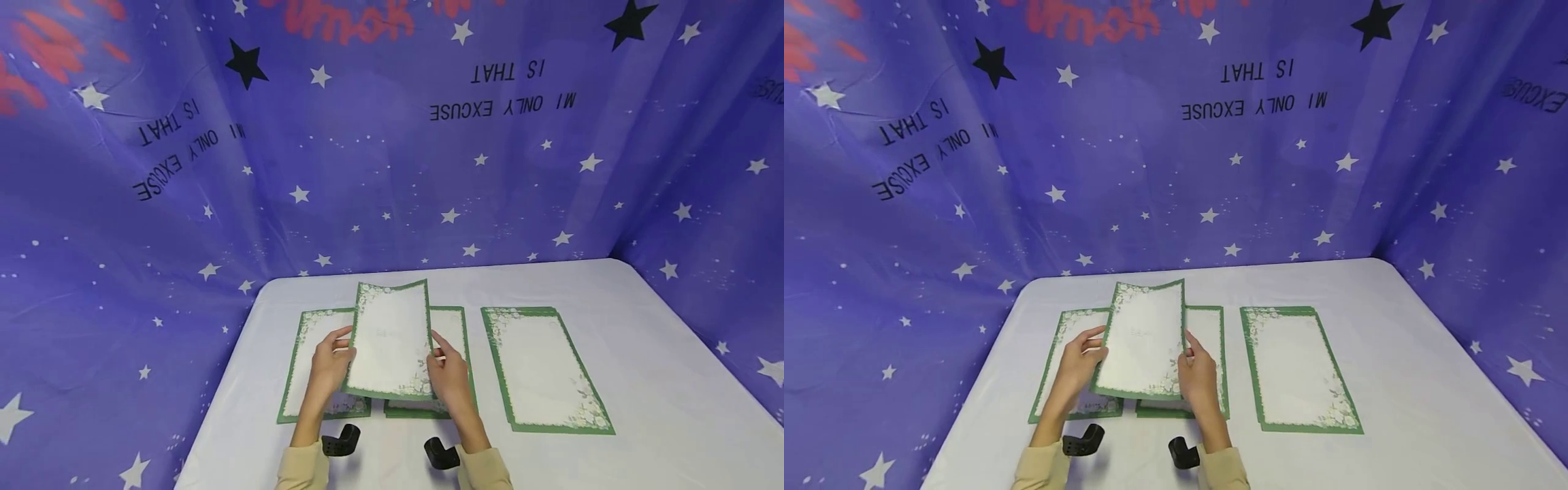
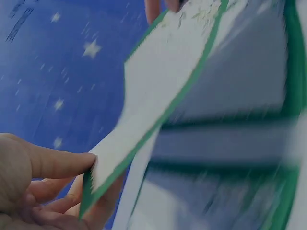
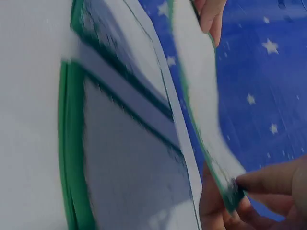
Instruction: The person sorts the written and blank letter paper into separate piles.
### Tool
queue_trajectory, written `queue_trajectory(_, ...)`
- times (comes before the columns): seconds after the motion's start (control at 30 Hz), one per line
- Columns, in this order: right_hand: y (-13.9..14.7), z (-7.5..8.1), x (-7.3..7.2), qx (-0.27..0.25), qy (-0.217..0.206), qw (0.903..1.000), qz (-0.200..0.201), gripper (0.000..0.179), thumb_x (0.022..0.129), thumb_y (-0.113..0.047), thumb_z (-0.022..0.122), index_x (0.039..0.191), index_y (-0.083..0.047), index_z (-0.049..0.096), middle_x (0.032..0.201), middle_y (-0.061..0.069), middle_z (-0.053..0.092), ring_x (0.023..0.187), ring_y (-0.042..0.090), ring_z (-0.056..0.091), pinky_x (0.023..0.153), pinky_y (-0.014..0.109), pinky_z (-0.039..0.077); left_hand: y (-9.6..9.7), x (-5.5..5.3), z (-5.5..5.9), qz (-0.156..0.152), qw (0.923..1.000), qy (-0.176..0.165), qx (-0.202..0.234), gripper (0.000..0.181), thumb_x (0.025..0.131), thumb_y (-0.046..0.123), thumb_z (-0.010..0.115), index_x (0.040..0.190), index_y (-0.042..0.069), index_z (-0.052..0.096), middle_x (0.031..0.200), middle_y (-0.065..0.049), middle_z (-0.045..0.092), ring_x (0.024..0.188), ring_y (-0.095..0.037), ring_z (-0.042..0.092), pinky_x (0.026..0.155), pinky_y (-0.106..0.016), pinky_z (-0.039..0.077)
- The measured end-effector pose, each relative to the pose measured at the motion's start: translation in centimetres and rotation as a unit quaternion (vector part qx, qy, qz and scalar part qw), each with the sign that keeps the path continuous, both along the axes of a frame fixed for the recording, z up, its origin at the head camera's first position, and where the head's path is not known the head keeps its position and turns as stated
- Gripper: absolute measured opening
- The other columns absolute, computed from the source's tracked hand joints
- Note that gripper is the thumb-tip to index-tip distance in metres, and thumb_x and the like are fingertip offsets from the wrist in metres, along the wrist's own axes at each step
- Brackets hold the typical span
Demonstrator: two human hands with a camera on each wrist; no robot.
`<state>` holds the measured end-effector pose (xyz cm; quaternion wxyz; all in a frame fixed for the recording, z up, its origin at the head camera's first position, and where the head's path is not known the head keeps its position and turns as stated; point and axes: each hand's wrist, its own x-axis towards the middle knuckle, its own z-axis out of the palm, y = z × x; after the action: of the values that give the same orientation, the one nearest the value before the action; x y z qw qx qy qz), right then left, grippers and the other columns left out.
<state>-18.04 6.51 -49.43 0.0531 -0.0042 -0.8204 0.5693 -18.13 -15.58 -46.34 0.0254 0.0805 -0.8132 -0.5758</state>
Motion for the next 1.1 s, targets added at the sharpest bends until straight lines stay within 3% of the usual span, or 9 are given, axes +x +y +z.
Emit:
queue_trajectory(0.2, -3.3, -0.9, -0.2, -0.007, -0.011, 0.9964, 0.084, 0.058, 0.099, 0.004, 0.053, 0.155, 0.009, 0.040, 0.094, 0.007, 0.055, 0.060, 0.008, 0.038, 0.053, 0.023, 0.035, -4.4, 0.7, 0.7, 0.040, 0.9984, -0.016, -0.035, 0.047, 0.104, 0.004, 0.056, 0.150, -0.004, 0.052, 0.136, -0.030, 0.056, 0.123, -0.044, 0.058, 0.091, -0.049, 0.051)
queue_trajectory(0.3, -5.1, -1.2, -0.5, -0.015, -0.016, 0.9927, 0.118, 0.059, 0.099, 0.005, 0.056, 0.155, 0.012, 0.038, 0.097, 0.008, 0.054, 0.061, 0.008, 0.038, 0.054, 0.023, 0.035, -6.0, 1.2, 0.3, 0.060, 0.9965, -0.025, -0.053, 0.048, 0.102, 0.003, 0.058, 0.149, -0.006, 0.052, 0.135, -0.030, 0.056, 0.122, -0.044, 0.058, 0.093, -0.051, 0.050)
queue_trajectory(0.43, -7.1, -1.4, -1.0, -0.007, -0.017, 0.9910, 0.132, 0.057, 0.097, 0.007, 0.058, 0.151, 0.016, 0.041, 0.098, 0.009, 0.053, 0.060, 0.008, 0.038, 0.055, 0.024, 0.036, -7.4, 1.6, -0.7, 0.088, 0.9913, -0.026, -0.095, 0.048, 0.099, 0.002, 0.061, 0.145, -0.008, 0.055, 0.131, -0.031, 0.061, 0.118, -0.046, 0.060, 0.096, -0.055, 0.049)
queue_trajectory(0.7, -9.1, -1.8, -0.7, 0.081, -0.016, 0.9895, 0.119, 0.046, 0.089, 0.010, 0.056, 0.132, 0.025, 0.054, 0.088, 0.010, 0.044, 0.074, 0.020, 0.040, 0.065, 0.032, 0.034, -7.8, 1.2, -3.8, 0.103, 0.9817, -0.013, -0.160, 0.049, 0.091, -0.004, 0.070, 0.135, -0.019, 0.057, 0.126, -0.038, 0.062, 0.122, -0.054, 0.056, 0.100, -0.061, 0.048)
queue_trajectory(0.8, -9.3, -2.2, -0.7, 0.107, -0.008, 0.9857, 0.130, 0.040, 0.087, 0.008, 0.056, 0.123, 0.023, 0.059, 0.089, 0.012, 0.043, 0.079, 0.024, 0.041, 0.068, 0.037, 0.036, -7.8, 1.4, -4.4, 0.116, 0.9728, -0.024, -0.199, 0.051, 0.088, -0.002, 0.073, 0.133, -0.021, 0.058, 0.127, -0.040, 0.060, 0.124, -0.056, 0.053, 0.103, -0.063, 0.045)
queue_trajectory(0.87, -9.3, -2.6, -0.8, 0.109, -0.007, 0.9831, 0.146, 0.041, 0.088, 0.006, 0.057, 0.125, 0.023, 0.059, 0.091, 0.011, 0.043, 0.083, 0.024, 0.042, 0.072, 0.039, 0.037, -7.8, 1.9, -4.6, 0.129, 0.9649, -0.026, -0.227, 0.049, 0.088, 0.000, 0.075, 0.130, -0.020, 0.060, 0.127, -0.042, 0.058, 0.123, -0.057, 0.052, 0.101, -0.064, 0.044)
queue_trajectory(1.0, -8.3, -2.8, -0.8, 0.103, -0.002, 0.9807, 0.166, 0.047, 0.089, 0.002, 0.060, 0.132, 0.022, 0.057, 0.095, 0.010, 0.047, 0.087, 0.020, 0.044, 0.077, 0.036, 0.042, -7.6, 2.3, -5.1, 0.162, 0.9499, 0.002, -0.267, 0.048, 0.083, -0.002, 0.077, 0.125, -0.021, 0.063, 0.122, -0.045, 0.054, 0.116, -0.059, 0.052, 0.096, -0.066, 0.044)
queue_trajectory(1.1, -6.1, -2.1, -0.5, 0.087, 0.018, 0.9846, 0.151, 0.043, 0.088, 0.002, 0.063, 0.128, 0.019, 0.062, 0.099, 0.015, 0.053, 0.085, 0.020, 0.049, 0.077, 0.035, 0.047, -7.1, 2.1, -5.3, 0.171, 0.9514, 0.039, -0.253, 0.054, 0.080, -0.011, 0.074, 0.132, -0.018, 0.060, 0.120, -0.043, 0.052, 0.115, -0.057, 0.051, 0.094, -0.064, 0.045)
